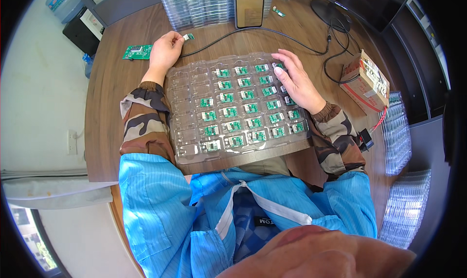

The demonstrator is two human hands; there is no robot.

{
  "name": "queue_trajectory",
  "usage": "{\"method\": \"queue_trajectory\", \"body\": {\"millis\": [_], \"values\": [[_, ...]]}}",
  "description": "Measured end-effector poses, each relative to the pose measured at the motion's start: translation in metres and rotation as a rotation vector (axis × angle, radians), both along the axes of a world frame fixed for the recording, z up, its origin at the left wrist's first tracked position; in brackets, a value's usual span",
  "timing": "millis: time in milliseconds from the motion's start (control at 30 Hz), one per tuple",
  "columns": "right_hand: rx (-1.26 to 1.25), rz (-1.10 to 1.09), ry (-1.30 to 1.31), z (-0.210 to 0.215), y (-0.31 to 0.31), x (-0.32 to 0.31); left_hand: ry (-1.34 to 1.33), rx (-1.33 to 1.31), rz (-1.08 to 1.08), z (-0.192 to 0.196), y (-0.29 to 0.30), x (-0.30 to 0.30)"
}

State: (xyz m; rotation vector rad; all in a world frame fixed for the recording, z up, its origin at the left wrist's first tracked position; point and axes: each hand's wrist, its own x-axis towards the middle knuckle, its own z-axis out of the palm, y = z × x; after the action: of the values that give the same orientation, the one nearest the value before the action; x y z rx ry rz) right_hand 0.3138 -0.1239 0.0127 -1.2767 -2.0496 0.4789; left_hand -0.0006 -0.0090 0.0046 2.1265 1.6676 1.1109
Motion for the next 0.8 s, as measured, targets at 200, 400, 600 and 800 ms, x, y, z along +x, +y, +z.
{"method": "queue_trajectory", "body": {"millis": [200,400,600,800], "values": [[-0.005,0.007,-0.001,0.0,0.001,-0.001,-0.008,0.01,-0.001,-0.006,0.003,-0.003],[0.008,0.005,0.002,0.002,0.003,-0.001,0.001,0.006,-0.003,0.002,0.003,0.0],[0.016,-0.005,0.023,0.003,0.002,0.0,0.009,0.017,-0.003,0.001,0.002,-0.002],[0.117,-0.102,0.038,-0.001,0.007,0.014,0.006,0.017,-0.007,-0.002,0.003,-0.005]]}}
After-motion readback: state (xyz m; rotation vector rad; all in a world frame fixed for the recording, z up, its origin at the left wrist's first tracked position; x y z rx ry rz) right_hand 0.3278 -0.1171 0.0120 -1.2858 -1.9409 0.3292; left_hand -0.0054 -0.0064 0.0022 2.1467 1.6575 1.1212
